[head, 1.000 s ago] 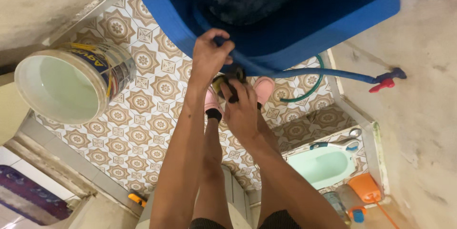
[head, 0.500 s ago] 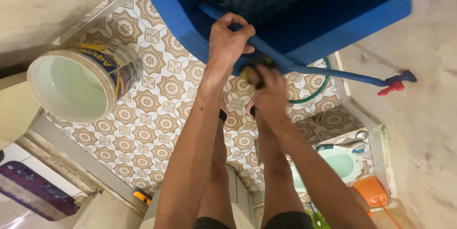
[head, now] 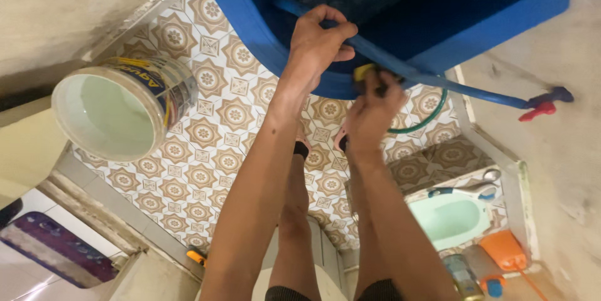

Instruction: The person wets a cloth in a blue tub, then wipes a section of the wall near the floor with the cloth. The person repeatedly rubs the same area of the wall with the cloth.

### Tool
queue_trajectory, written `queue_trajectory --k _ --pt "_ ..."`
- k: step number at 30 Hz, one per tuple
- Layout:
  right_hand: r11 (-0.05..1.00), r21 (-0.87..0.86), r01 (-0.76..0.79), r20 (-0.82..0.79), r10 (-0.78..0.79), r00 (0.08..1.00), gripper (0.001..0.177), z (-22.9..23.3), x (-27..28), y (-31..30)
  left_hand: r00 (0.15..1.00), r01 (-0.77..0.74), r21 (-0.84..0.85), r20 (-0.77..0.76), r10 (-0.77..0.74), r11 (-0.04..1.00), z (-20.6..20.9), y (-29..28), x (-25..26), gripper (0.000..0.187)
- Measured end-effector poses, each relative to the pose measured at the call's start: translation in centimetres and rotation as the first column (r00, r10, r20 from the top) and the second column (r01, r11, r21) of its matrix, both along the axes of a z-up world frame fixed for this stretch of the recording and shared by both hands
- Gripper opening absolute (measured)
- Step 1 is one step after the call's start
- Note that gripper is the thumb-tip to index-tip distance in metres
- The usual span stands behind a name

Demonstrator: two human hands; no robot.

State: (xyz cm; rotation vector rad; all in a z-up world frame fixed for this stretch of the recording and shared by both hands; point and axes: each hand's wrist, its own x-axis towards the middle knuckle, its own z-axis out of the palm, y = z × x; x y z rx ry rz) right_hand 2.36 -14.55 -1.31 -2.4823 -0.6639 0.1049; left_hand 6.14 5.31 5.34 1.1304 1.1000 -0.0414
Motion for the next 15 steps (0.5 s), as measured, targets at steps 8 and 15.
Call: queue_trajectory --k 8,15 --pt "0.956 0.056 -0.287 0.030 0.286 0.958 0.047 0.8 -6.8 10.1 0.949 0.249 0.146 -0.232 -0.212 0.957 -2.4 1.5 -0.8 0.022" --pt "0.948 -0.001 -0.320 0.086 0.318 0.944 0.037 2.7 -5.6 8.8 0.896 0.404 0.246 -0.301 -0.326 0.881 -4.6 1.1 -1.8 0.028"
